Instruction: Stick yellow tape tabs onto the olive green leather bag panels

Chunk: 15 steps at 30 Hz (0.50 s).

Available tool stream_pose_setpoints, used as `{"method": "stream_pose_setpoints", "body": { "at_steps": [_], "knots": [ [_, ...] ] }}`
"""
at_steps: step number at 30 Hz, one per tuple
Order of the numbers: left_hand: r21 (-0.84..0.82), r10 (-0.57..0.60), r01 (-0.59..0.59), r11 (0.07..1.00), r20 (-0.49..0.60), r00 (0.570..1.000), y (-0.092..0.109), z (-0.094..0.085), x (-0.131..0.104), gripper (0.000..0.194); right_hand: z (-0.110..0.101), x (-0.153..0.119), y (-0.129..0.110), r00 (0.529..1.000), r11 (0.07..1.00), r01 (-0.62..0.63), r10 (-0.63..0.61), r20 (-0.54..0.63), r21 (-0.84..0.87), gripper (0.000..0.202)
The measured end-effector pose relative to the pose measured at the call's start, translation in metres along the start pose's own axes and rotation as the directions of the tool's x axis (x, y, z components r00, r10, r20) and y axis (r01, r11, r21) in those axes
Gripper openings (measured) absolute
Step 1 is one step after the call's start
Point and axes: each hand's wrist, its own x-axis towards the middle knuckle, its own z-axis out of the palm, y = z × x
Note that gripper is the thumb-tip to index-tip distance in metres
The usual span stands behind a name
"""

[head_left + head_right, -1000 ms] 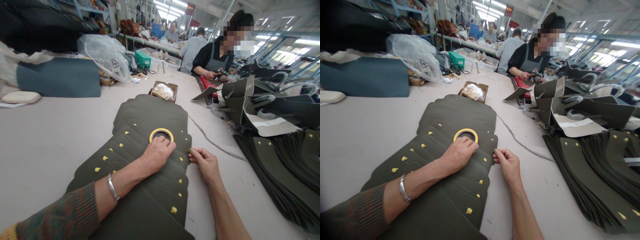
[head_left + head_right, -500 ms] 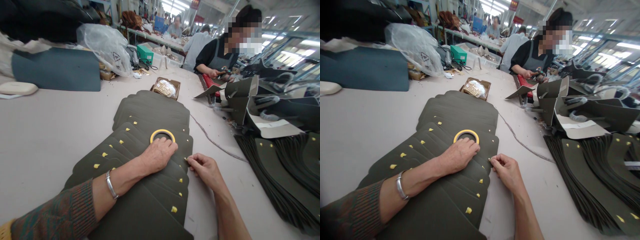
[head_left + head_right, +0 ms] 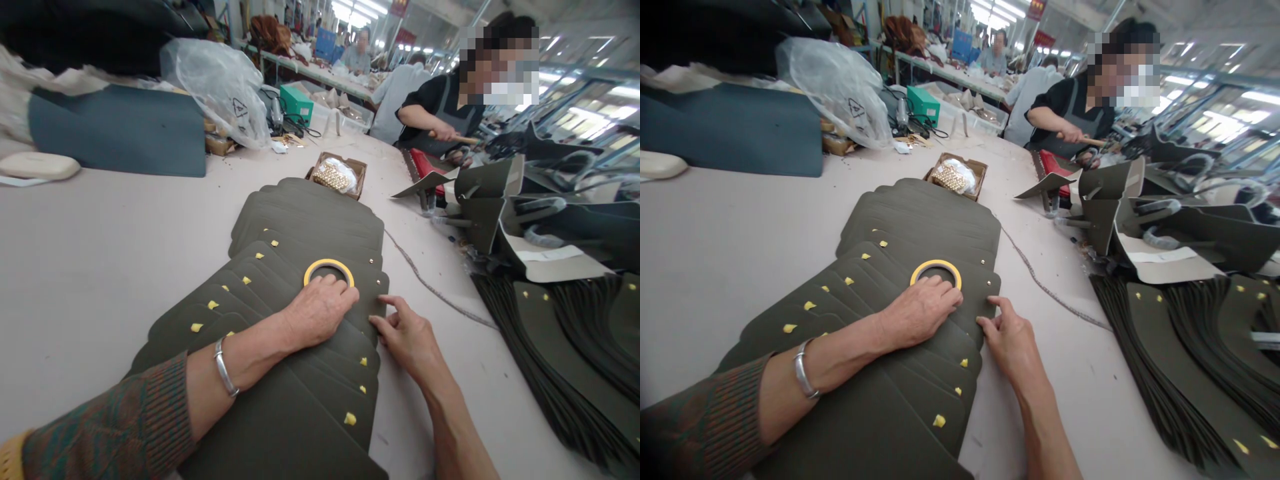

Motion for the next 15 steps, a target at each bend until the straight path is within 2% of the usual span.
{"method": "stream_pose_setpoints", "body": {
  "at_steps": [2, 4, 6, 10, 15],
  "knots": [
    [0.001, -0.002, 0.002, 1.000, -0.001, 1.000, 0.000, 0.000, 0.000, 0.012, -0.002, -0.003, 0.005, 0.998, 0.996, -0.064, 0.065, -0.023, 0.055, 0.037],
    [-0.009, 0.001, -0.001, 1.000, -0.003, 1.000, -0.001, 0.000, 0.000, 0.012, -0.004, -0.009, 0.009, 0.995, 0.984, -0.101, 0.100, 0.014, 0.149, 0.032],
    [-0.029, 0.000, -0.001, 1.000, -0.009, 1.000, -0.001, -0.001, 0.000, 0.013, -0.005, -0.015, 0.010, 0.998, 0.986, -0.055, 0.051, 0.026, 0.160, 0.031],
    [-0.083, -0.002, 0.000, 0.997, -0.027, 1.000, -0.002, -0.005, 0.001, 0.016, 0.001, -0.020, 0.003, 0.989, 0.991, 0.125, -0.129, -0.076, -0.051, 0.024],
    [-0.106, 0.030, -0.035, 0.994, -0.052, 0.998, -0.003, -0.008, 0.001, 0.019, 0.010, -0.012, -0.004, 0.979, 0.975, 0.148, -0.168, -0.112, -0.168, 0.021]
  ]
}}
